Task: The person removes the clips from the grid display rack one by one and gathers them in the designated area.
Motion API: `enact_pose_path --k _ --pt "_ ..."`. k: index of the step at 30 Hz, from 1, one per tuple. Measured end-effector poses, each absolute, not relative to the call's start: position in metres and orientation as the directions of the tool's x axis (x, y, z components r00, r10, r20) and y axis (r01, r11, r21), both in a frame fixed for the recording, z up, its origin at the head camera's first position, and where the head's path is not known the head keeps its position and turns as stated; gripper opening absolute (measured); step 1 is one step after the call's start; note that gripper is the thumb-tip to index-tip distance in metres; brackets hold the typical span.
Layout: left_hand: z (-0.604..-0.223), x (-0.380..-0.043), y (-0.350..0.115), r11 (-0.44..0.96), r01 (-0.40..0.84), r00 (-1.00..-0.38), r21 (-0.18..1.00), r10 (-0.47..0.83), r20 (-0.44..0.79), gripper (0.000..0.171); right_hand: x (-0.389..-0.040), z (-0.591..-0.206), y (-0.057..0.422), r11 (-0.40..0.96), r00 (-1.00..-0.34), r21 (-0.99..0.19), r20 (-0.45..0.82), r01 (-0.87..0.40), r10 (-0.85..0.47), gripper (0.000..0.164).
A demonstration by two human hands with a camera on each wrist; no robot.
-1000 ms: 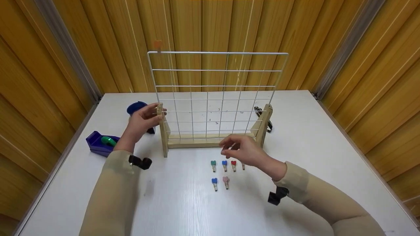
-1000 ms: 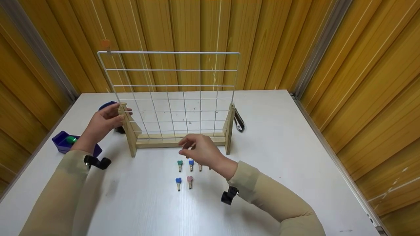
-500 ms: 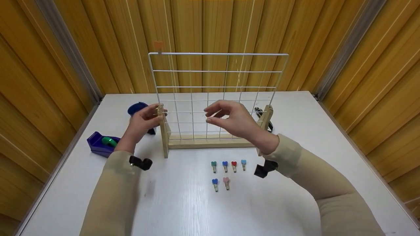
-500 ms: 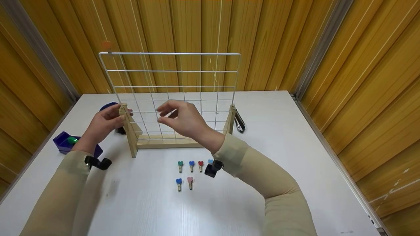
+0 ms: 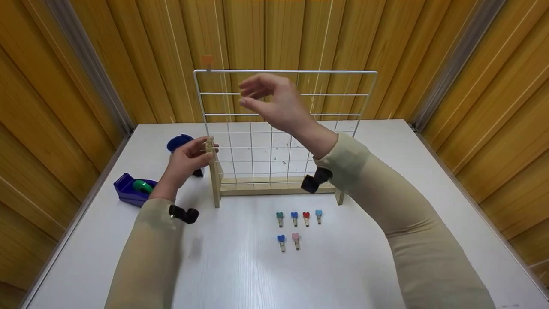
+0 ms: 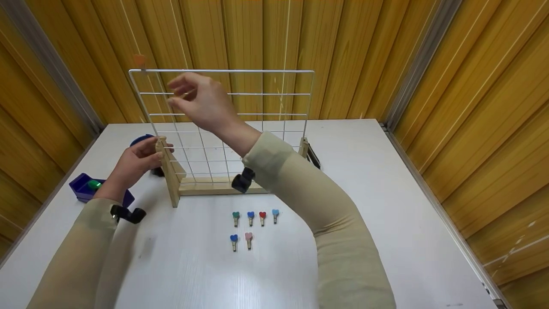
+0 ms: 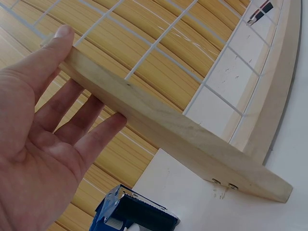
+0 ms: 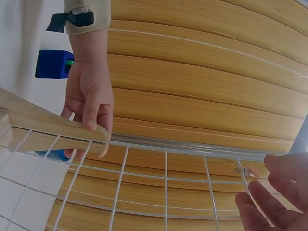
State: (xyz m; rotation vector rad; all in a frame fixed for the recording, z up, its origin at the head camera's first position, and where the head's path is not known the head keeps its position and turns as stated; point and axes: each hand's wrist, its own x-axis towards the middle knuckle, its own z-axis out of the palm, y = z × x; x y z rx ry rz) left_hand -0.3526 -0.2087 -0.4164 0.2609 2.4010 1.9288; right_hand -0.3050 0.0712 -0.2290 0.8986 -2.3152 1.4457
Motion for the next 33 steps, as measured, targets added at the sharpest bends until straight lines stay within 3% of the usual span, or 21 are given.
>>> enact_pose_path --k 11,20,25,33 --pt "-0.417 -0.353 -0.209 0.197 0.099 -0.984 0.975 0.168 0.066 0.057 -0.334 -0.194 0.032 0.409 -0.756 -0.637 0.575 -0.653 -0.313 0.035" --pt "-0.417 -0.351 -0.209 0.218 0.110 -0.983 0.970 0.165 0.075 0.058 -0.347 -0.179 0.011 0.453 -0.834 -0.703 0.418 -0.548 -0.360 0.037" --pt "-0.417 -0.350 -0.210 0.230 0.120 -0.983 0.966 0.163 0.083 0.061 -0.347 -0.177 0.005 0.447 -0.854 -0.737 0.360 -0.507 -0.375 0.032" --pt "-0.417 -0.351 -0.210 0.224 0.119 -0.982 0.967 0.169 0.082 0.059 -0.348 -0.186 0.003 0.353 -0.837 -0.765 0.440 -0.539 -0.325 0.019"
